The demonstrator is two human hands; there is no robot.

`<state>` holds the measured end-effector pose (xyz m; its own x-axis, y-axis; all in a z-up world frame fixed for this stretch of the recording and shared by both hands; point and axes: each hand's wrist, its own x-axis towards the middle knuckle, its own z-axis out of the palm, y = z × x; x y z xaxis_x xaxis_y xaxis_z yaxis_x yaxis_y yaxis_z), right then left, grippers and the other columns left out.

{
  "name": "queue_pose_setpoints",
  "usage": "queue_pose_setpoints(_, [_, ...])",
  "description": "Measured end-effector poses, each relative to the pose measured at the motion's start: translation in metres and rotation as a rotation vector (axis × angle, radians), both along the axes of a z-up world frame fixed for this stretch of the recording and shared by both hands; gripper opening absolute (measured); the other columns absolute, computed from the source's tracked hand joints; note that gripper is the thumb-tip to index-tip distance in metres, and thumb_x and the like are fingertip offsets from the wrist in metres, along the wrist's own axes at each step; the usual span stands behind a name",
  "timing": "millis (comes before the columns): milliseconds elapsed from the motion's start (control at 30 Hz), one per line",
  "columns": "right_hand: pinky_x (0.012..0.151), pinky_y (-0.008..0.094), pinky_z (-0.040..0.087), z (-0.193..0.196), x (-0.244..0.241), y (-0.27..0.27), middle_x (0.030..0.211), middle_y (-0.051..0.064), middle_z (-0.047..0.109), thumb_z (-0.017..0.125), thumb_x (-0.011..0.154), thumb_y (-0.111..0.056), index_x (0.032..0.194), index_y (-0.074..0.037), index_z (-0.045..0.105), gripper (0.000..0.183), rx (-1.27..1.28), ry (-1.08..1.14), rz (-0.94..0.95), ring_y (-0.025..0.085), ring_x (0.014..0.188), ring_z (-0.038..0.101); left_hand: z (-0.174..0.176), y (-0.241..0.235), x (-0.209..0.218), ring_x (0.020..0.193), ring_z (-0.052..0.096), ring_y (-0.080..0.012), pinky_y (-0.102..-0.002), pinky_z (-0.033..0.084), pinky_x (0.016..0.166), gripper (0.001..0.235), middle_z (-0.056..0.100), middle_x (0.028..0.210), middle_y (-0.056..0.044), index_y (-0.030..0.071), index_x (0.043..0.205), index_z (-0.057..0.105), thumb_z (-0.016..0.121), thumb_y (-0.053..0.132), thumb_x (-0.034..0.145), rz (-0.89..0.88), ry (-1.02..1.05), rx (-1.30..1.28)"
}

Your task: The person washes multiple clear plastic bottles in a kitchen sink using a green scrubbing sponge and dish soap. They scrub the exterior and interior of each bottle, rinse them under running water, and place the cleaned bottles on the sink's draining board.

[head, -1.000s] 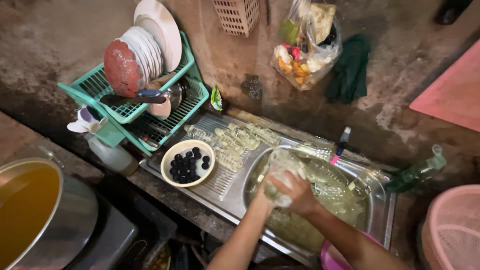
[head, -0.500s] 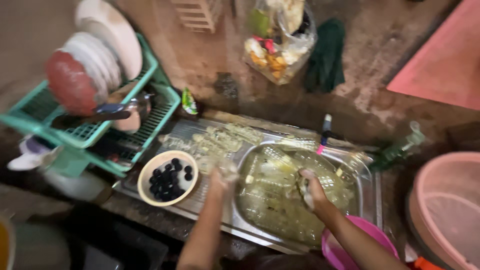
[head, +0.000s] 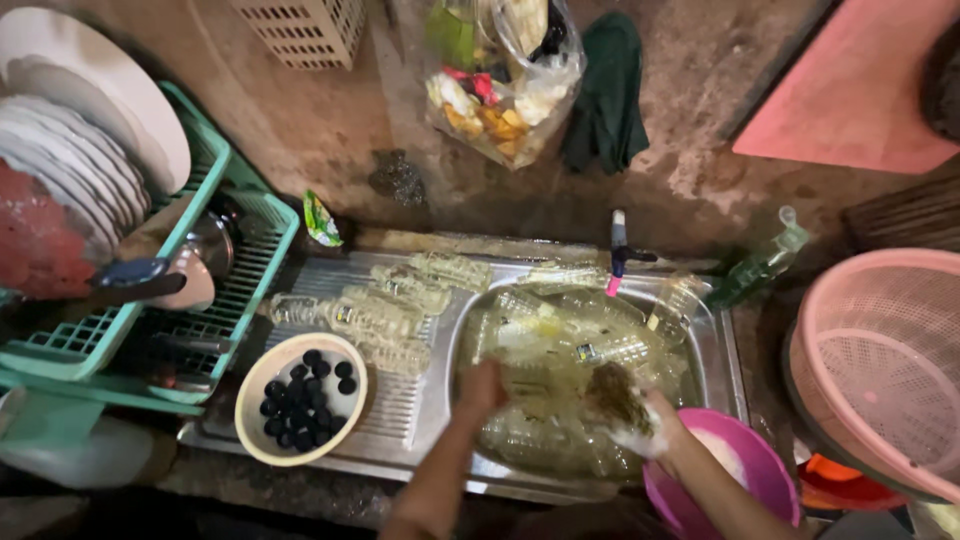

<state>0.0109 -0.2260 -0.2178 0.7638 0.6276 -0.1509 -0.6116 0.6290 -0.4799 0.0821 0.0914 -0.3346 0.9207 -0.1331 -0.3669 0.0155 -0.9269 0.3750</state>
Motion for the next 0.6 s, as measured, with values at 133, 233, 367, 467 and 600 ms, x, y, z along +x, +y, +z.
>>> queue_pose_setpoints(133, [0.093,0.044,0.059,0.008,-0.003,0.004,0.127,0.020,0.061,0.075,0.074,-0.039,0.142,-0.008,0.050,0.080,-0.161,0.371,-0.171,0.032,0.107,0.067,-0.003,-0.030,-0.033,0.138,0.044,-0.0413,-0.072,0.038,0.104,0.085,0.050,0.147,-0.019,0.013,0.148,0.040,0.079,0.027,0.074,-0.313,-0.199,0.280])
queue_pose_setpoints(233, [0.097,0.042,0.056,0.016,-0.006,0.005,0.129,0.020,0.062,0.062,0.084,-0.038,0.142,-0.012,0.051,0.064,-0.140,0.256,-0.123,0.032,0.112,0.067,0.000,-0.012,-0.034,0.123,0.060,-0.0407,-0.055,0.048,0.103,0.089,0.063,0.129,-0.025,0.020,0.165,0.028,0.071,0.031,0.087,-0.392,0.094,0.395])
queue_pose_setpoints(367, [0.085,0.043,0.059,0.012,-0.006,0.009,0.117,0.022,0.066,0.056,0.090,-0.048,0.129,-0.003,0.060,0.060,-0.256,0.620,-0.155,0.034,0.100,0.069,0.011,0.021,-0.024,0.113,0.065,-0.0388,-0.053,0.054,0.097,0.088,0.061,0.131,-0.020,0.014,0.157,0.040,0.078,0.037,0.081,-0.287,0.280,0.257])
queue_pose_setpoints(467, [0.081,0.044,0.064,-0.002,0.010,0.002,0.115,0.019,0.068,0.060,0.087,-0.033,0.124,-0.005,0.064,0.047,-0.379,0.355,-0.075,0.034,0.097,0.070,0.029,0.035,-0.017,0.106,0.068,-0.0374,-0.051,0.059,0.092,0.088,0.060,0.132,-0.016,0.009,0.151,0.049,0.084,0.042,0.077,0.022,0.731,-0.408])
queue_pose_setpoints(600, [0.070,0.047,0.055,-0.019,0.041,0.011,0.092,0.019,0.043,0.063,0.099,-0.021,0.103,0.004,0.038,0.035,-0.565,-0.044,-0.015,0.032,0.078,0.043,0.068,0.060,-0.030,0.106,0.075,-0.0330,-0.054,0.066,0.088,0.094,0.053,0.148,-0.010,0.028,0.160,0.032,0.076,0.019,0.077,0.480,0.991,-1.369])
